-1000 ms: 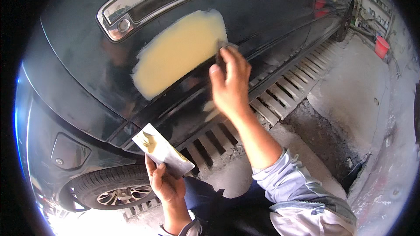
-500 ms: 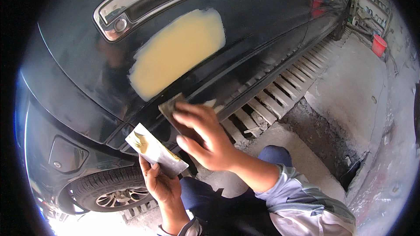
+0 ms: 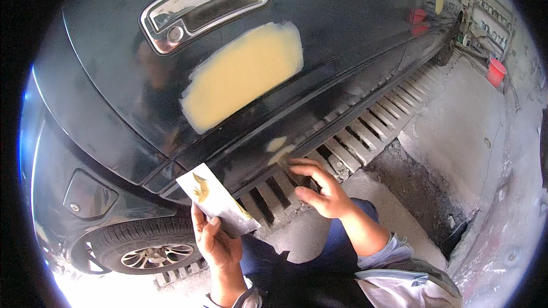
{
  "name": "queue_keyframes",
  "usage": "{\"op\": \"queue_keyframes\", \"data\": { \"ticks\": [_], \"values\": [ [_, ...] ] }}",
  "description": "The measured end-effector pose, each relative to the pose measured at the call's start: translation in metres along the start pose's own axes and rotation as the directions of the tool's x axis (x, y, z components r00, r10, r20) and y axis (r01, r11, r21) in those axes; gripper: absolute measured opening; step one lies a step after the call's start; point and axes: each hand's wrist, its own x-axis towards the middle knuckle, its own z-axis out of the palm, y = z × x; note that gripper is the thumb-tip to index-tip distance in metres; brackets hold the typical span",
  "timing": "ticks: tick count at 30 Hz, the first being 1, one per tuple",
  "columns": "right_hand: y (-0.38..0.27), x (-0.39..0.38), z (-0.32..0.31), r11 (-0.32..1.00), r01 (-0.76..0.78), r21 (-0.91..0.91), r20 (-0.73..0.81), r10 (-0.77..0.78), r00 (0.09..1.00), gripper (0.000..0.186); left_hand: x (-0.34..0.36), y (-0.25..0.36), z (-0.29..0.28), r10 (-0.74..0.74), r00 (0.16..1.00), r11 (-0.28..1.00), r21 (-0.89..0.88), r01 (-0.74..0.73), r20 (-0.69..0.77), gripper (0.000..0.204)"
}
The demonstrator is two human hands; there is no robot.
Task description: The person scoops a beige paste from a bucket onto a metal sheet, spreads it with a putty knife, and applies it to a black car door. The person repeatedly smooths the paste on the door surface using the putty knife.
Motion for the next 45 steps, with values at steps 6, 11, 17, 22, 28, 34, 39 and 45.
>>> {"op": "queue_keyframes", "data": {
  "ticks": [6,11,17,22,28,34,39,45],
  "values": [
    [0.010,-0.026,-0.016,0.482,-0.365,0.796,0.092,0.501,0.861,0.045,-0.006,-0.007,-0.007,-0.163,0.987,0.984,-0.070,0.163,0.002,0.065],
    [0.017,-0.036,-0.013,0.189,-0.208,0.960,0.108,0.435,0.894,0.047,-0.007,-0.008,-0.004,-0.281,0.959,0.957,-0.072,0.282,0.023,0.063],
    [0.011,-0.062,0.009,0.166,-0.390,0.906,0.341,0.259,0.903,0.055,-0.010,-0.016,0.015,-0.441,0.897,0.896,-0.044,0.442,0.044,0.066],
    [0.027,-0.046,0.017,0.333,-0.474,0.815,0.357,0.355,0.864,0.048,-0.019,-0.022,0.031,-0.503,0.857,0.861,-0.017,0.508,0.115,0.063],
    [0.034,-0.047,-0.010,0.373,-0.273,0.887,0.086,0.446,0.891,0.046,-0.025,-0.021,0.028,-0.294,0.954,0.955,0.036,0.293,0.048,0.060],
    [-0.008,-0.063,-0.011,0.769,-0.298,0.565,0.084,0.305,0.949,0.047,-0.025,-0.040,0.026,0.072,0.992,0.993,0.089,-0.081,0.102,0.059],
    [-0.016,-0.052,0.002,0.794,-0.366,0.486,0.057,0.389,0.919,0.044,-0.035,-0.053,0.015,0.068,0.951,0.996,0.038,-0.083,0.301,0.057],
    [-0.013,-0.044,-0.001,0.701,-0.390,0.598,0.114,0.406,0.907,0.045,-0.042,-0.053,0.002,-0.124,0.882,0.880,0.461,-0.114,0.455,0.050]
  ]
}}
